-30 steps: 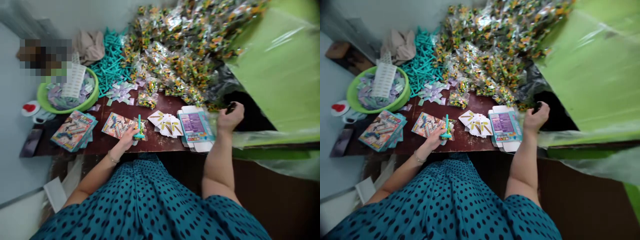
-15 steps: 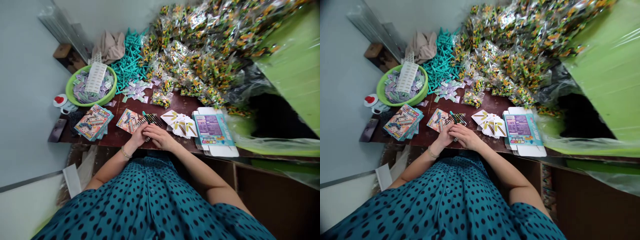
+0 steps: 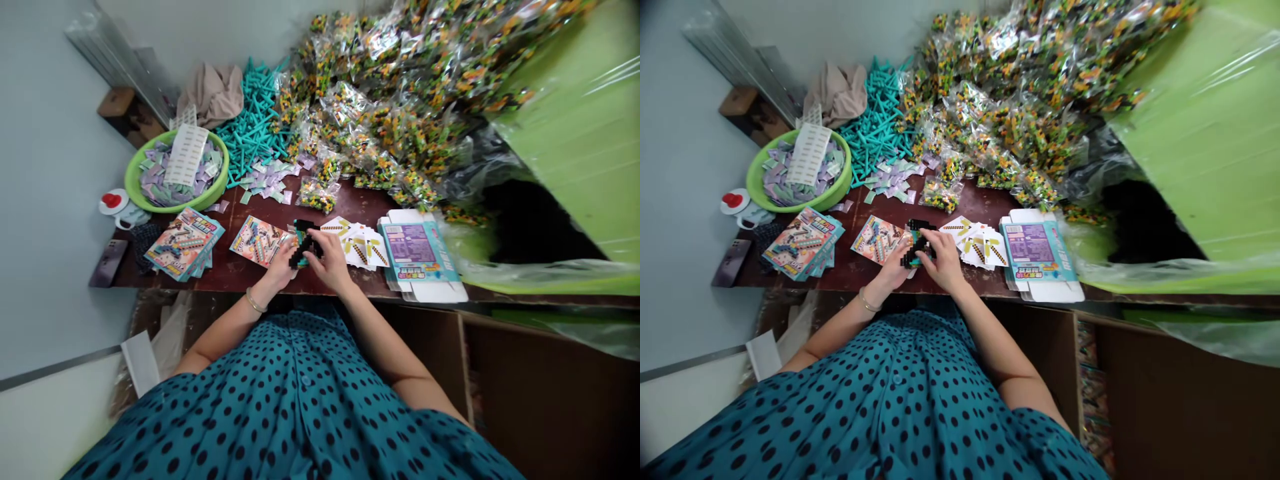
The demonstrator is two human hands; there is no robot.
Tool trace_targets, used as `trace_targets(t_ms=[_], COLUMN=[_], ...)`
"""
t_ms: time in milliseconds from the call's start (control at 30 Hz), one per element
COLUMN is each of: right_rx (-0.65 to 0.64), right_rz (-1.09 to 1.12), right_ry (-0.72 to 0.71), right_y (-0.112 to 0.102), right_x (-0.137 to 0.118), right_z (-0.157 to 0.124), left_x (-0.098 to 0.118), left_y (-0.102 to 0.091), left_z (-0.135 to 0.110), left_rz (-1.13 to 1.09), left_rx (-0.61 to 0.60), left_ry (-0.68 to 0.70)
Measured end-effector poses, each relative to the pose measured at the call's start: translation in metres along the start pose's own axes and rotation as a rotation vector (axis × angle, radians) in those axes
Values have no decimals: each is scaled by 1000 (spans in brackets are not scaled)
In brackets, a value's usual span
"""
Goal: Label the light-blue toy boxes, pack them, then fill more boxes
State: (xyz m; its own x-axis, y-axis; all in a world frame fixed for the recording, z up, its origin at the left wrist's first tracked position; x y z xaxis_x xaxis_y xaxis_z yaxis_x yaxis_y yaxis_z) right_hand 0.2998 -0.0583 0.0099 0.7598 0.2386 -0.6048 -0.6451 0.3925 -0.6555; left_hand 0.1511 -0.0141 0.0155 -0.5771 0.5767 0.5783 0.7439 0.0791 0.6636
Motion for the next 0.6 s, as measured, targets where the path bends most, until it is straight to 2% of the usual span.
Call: trace_targets(t_ms=[67, 133, 233, 333, 467, 600], right_rx=[-139, -220, -235, -206, -133, 187], right_rz=[-88, -147, -223, -255, -140, 54], right_ry=[-148, -266, -371, -403, -301, 74], right_y=[-13, -24, -34, -40, -51, -51], right_x=[-1, -3, -7, -10, -9, -2], right_z=[9, 16, 25, 34, 44, 45], left_x=[1, 3, 6, 8, 8, 3], left_y=[-3, -7, -10, -6, 0, -7], left_z=[0, -1, -5, -12, -12, -1], left_rz=[28, 61, 73, 28, -10, 1], left_rx=[-37, -78, -119, -146, -138, -27], left_ry=[55, 100, 96, 55, 62, 178])
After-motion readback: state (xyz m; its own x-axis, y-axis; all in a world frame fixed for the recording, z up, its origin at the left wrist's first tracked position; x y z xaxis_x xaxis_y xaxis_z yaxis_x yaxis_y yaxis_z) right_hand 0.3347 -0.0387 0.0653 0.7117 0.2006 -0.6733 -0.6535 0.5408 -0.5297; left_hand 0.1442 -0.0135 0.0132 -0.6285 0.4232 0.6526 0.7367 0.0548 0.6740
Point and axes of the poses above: each hand's wrist, its own z-axis towards the middle knuckle, its own y-axis out of the palm, x = y × z, the point moved 1 cm from there along z, towards the middle knuckle, and after that the axes turned 13 degrees about -z, right-handed, at the moved point
